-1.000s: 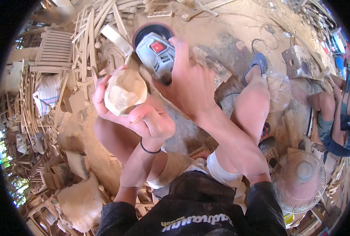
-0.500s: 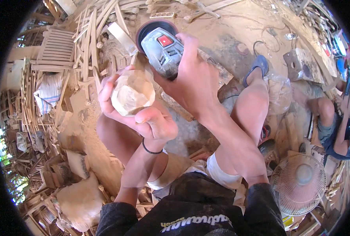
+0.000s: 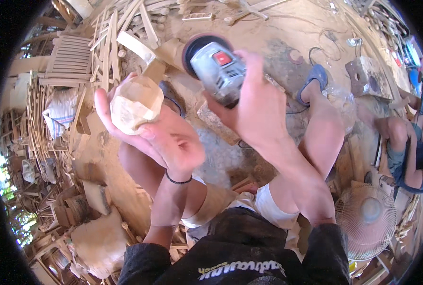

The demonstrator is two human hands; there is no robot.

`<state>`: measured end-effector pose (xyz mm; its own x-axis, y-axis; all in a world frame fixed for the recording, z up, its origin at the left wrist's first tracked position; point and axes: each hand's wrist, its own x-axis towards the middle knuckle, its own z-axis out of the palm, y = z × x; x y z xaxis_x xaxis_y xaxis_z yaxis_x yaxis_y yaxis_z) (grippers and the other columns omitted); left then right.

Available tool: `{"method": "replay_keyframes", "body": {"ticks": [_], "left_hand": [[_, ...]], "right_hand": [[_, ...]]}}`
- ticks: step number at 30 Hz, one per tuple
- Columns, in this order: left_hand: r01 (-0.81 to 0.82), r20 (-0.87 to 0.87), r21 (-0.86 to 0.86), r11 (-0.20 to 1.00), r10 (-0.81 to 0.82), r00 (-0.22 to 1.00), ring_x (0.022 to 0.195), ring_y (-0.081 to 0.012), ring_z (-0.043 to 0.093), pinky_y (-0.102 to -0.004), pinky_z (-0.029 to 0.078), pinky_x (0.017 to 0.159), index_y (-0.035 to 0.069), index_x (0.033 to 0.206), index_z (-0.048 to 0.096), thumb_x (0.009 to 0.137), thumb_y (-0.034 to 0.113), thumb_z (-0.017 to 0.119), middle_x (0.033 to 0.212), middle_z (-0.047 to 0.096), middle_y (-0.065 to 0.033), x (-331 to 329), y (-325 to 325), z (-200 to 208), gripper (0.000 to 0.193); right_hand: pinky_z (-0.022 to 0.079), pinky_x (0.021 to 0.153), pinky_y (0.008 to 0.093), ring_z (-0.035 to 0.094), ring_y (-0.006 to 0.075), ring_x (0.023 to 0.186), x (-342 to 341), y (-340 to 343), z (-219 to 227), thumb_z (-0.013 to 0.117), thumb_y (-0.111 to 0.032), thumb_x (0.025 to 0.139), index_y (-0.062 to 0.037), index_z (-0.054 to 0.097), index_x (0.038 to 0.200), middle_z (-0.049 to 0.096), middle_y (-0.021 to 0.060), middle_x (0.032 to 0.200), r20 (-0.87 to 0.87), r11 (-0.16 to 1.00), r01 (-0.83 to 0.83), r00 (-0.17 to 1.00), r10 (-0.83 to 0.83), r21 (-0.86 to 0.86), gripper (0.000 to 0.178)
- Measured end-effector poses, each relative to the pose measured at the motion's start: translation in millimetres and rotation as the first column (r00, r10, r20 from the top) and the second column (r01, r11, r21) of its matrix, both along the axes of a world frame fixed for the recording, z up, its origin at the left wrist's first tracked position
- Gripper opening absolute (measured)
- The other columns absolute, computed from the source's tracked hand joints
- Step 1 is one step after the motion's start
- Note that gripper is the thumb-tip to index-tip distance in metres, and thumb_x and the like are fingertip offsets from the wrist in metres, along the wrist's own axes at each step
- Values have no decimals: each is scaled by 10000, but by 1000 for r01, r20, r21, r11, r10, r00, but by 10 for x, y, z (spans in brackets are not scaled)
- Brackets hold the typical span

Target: The person sands the surface of wooden components, including a cross-shaped piece and a block, using a handheld electric orbital sander.

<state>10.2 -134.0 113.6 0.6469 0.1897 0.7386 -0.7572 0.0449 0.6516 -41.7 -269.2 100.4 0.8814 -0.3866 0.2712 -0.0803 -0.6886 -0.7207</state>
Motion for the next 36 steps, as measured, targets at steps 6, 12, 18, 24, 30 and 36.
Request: {"method": "replay_keyframes", "body": {"ticks": [6, 12, 18, 24, 30, 36], "left_hand": [[-166, 53, 373, 913, 158, 986, 1290, -293, 601, -440, 495, 1103, 23, 1465, 479, 1011, 216, 789, 1441, 555, -184, 153, 492, 148, 582], [-24, 121, 177, 984, 2, 993, 1059, -294, 678, -493, 593, 918, 76, 1271, 482, 942, 522, 828, 1321, 569, -174, 272, 371, 1, 654], [40, 72, -92, 995, -34, 997, 1204, -356, 637, -515, 494, 1097, 24, 1462, 456, 1162, 606, 374, 1338, 617, -206, 140, 72, -18, 660], [-172, -40, -36, 984, 171, 984, 1332, -375, 575, -492, 439, 1173, -47, 1531, 337, 1185, 534, 338, 1414, 544, -256, 110, 63, 2, 677], [-223, -58, 72, 972, 228, 972, 1336, -367, 573, -479, 448, 1167, -19, 1542, 321, 1181, 583, 276, 1441, 531, -293, 47, 52, -1, 703], [-206, -76, 162, 965, 220, 972, 1284, -350, 589, -453, 478, 1111, -37, 1534, 296, 1176, 603, 230, 1449, 521, -318, 5, 23, 12, 737]], "right_hand": [[624, 721, 492, 788, 434, 837, 56, -129, 80, 950, -373, 816, -70, 455, 1443, 780, 231, 963, 116, 994, 78, 990, -86, 75, 854], [623, 731, 495, 788, 430, 841, 110, -22, 61, 938, -389, 826, -70, 441, 1449, 784, 230, 969, 41, 996, 59, 997, -62, 66, 858], [620, 714, 518, 784, 439, 818, 193, 105, 11, 918, -416, 840, -81, 412, 1469, 793, 237, 972, -9, 998, -10, 1000, 10, 69, 874], [614, 680, 524, 779, 445, 781, 251, 212, -49, 920, -407, 841, -81, 408, 1470, 789, 242, 949, 37, 999, -41, 999, 41, 3, 874], [607, 675, 527, 777, 443, 772, 311, 295, -92, 917, -407, 845, -77, 405, 1474, 778, 245, 909, 18, 998, -68, 998, 68, -5, 876], [606, 636, 555, 767, 475, 759, 318, 278, -62, 951, -350, 789, -27, 363, 1476, 734, 307, 923, 22, 994, -113, 993, 113, -3, 960]]}}
